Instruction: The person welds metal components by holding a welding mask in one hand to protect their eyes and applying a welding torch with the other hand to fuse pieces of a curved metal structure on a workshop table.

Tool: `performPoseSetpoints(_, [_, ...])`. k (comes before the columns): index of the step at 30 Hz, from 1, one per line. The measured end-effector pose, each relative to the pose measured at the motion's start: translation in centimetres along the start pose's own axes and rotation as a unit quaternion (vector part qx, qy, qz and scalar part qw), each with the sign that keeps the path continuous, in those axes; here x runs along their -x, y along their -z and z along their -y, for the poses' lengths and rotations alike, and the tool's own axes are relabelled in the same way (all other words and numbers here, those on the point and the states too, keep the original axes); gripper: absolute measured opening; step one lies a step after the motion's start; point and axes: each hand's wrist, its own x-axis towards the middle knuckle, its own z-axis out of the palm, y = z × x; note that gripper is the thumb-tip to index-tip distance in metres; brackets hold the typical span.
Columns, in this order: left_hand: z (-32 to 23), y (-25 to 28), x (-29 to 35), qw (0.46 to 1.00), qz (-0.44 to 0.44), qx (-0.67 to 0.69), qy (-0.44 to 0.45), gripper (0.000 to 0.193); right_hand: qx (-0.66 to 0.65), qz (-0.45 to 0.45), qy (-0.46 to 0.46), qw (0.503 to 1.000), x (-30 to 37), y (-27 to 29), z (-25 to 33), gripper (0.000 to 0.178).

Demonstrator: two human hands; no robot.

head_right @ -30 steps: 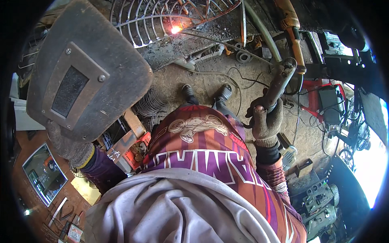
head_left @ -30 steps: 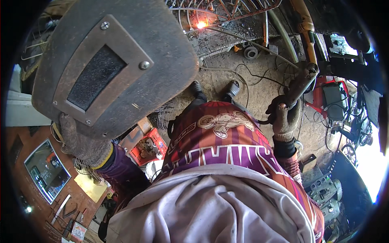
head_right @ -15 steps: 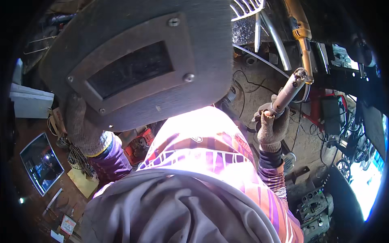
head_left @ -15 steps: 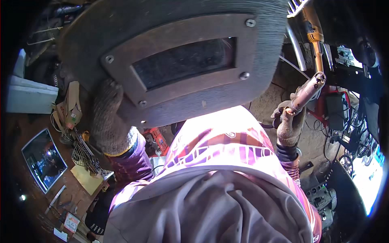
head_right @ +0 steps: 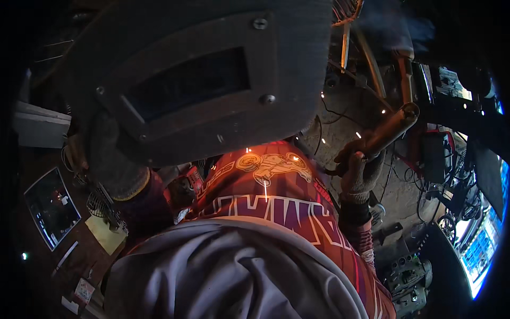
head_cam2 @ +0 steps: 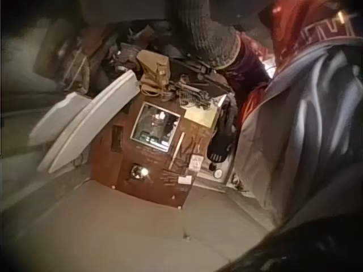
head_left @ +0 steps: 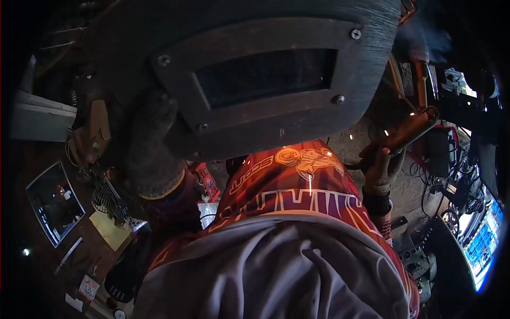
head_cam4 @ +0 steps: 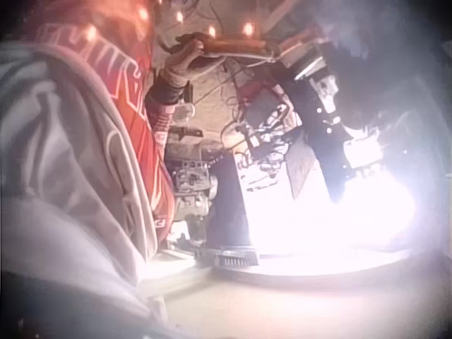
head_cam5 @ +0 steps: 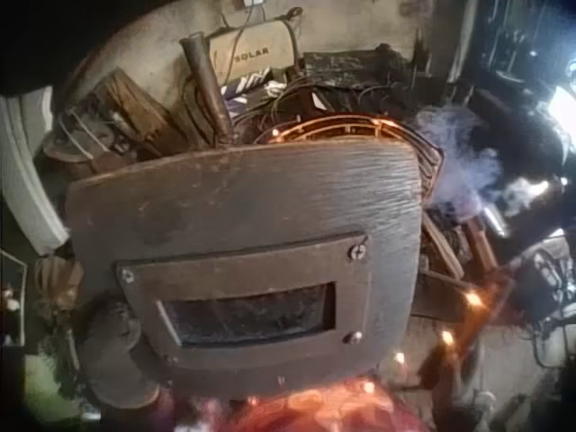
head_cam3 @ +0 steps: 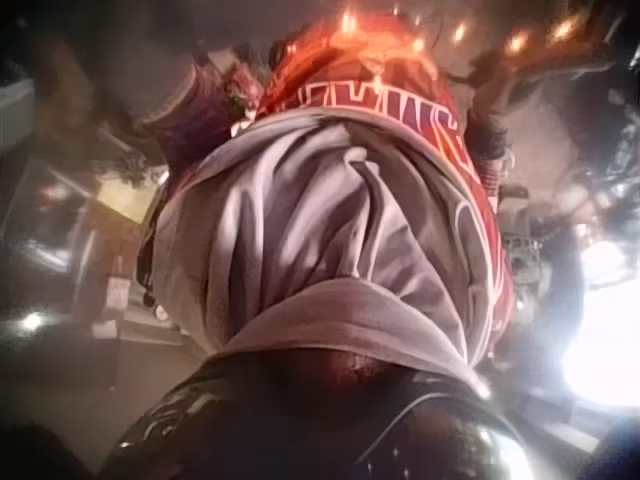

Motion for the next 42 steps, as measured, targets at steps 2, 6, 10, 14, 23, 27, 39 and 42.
performPoseSetpoints(2, [0.0,-0.2,-0.2,0.965,-0.069,0.223,0.118,0.029,0.005,-0.014,0.004,1.0,-0.1,-0.3,0.4,0.075])
performPoseSetpoints(6, [0.0,2.2,-0.4,0.88,-0.022,0.434,0.192,0.037,0.005,-0.02,-0.019,1.0,0.0,0.9,-0.3,0.079])
performPoseSetpoints(10, [1.2,9.7,2.3,0.9,-0.092,0.369,0.214,0.035,0.002,-0.032,-0.021,0.999,-0.1,0.6,0.2,0.079])
performPoseSetpoints(14, [1.0,11.3,2.3,0.963,-0.225,0.043,0.139,0.033,-0.002,-0.018,-0.02,1.0,-0.1,0.8,0.1,0.078])
performPoseSetpoints(23, [0.8,10.9,1.9,0.933,-0.311,-0.048,0.178,0.046,-0.008,-0.014,-0.02,1.0,0.0,0.4,0.1,0.075])
performPoseSetpoints(27, [2.0,12.3,2.9,0.957,-0.26,0.008,0.13,0.045,-0.003,-0.001,-0.046,0.999,0.0,0.5,0.4,0.074])
performPoseSetpoints(39, [3.6,14.5,5.1,0.956,-0.206,-0.114,0.176,0.054,-0.013,0.005,-0.052,0.999,0.1,0.1,-0.1,0.072])
performPoseSetpoints(42, [2.2,11.5,3.6,0.933,-0.291,0.003,0.211,0.056,-0.015,0.01,-0.052,0.998,0.0,0.0,0.0,0.071])
